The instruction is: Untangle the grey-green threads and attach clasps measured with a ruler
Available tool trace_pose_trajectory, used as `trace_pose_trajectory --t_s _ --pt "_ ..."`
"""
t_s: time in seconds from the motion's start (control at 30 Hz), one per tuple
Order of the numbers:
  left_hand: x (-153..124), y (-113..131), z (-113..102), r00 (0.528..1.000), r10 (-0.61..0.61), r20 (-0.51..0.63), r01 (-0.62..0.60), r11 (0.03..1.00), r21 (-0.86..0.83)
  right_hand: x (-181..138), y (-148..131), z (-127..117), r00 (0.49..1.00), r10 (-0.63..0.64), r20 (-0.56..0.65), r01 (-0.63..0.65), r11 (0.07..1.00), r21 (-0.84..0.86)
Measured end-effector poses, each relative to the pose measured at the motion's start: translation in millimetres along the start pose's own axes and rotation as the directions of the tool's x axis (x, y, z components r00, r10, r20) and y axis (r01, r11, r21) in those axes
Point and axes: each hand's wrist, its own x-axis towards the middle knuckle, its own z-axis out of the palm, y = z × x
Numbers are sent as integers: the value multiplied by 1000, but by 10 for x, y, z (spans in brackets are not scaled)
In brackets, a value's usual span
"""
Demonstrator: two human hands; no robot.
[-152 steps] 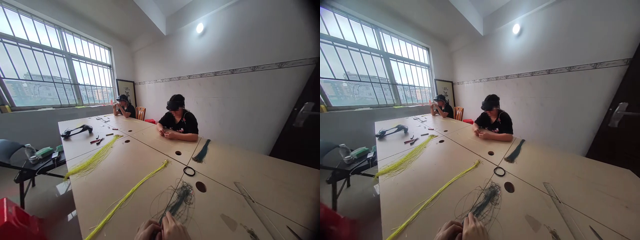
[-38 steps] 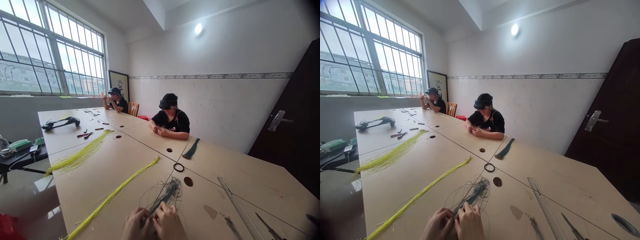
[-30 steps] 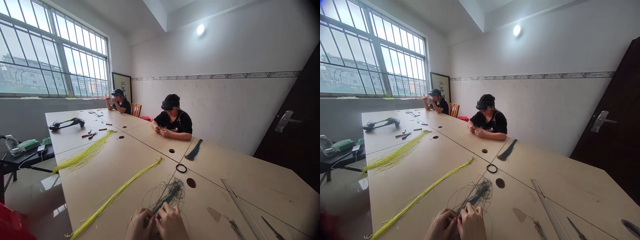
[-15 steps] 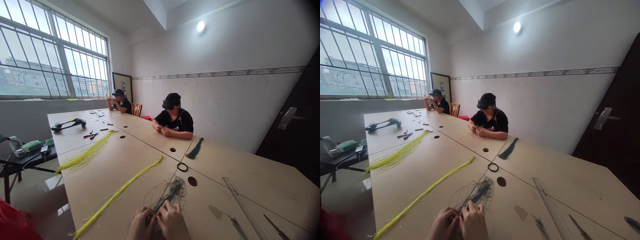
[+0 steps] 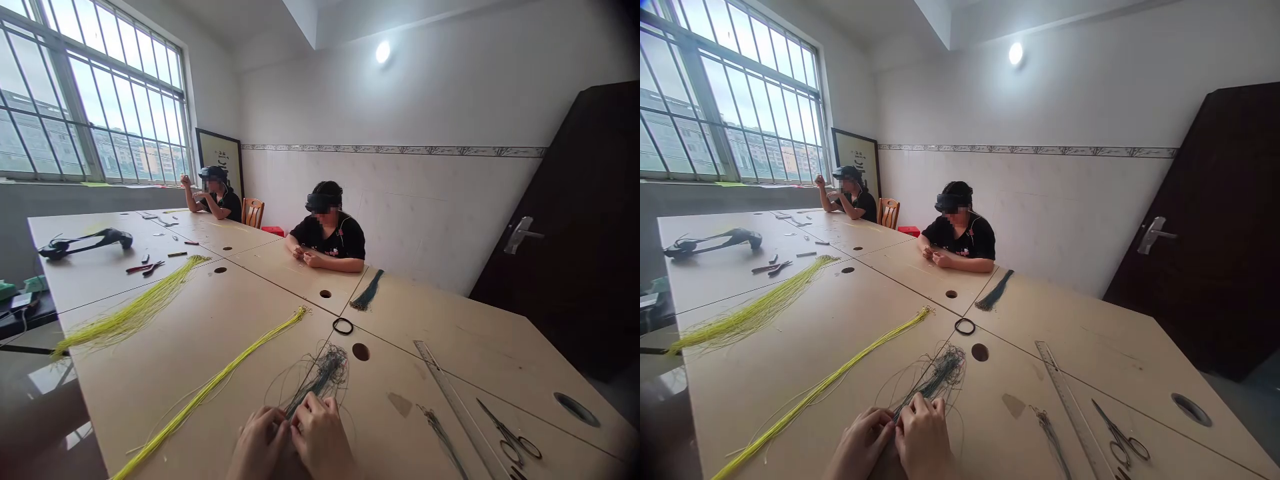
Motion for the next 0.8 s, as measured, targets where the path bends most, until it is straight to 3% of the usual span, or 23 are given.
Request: trace_pose_trajectory --t_s 0.8 --pt "-17 11 -2 999 34 -24 -34 999 -20 13 -14 -22 997 80 -22 -76 987 140"
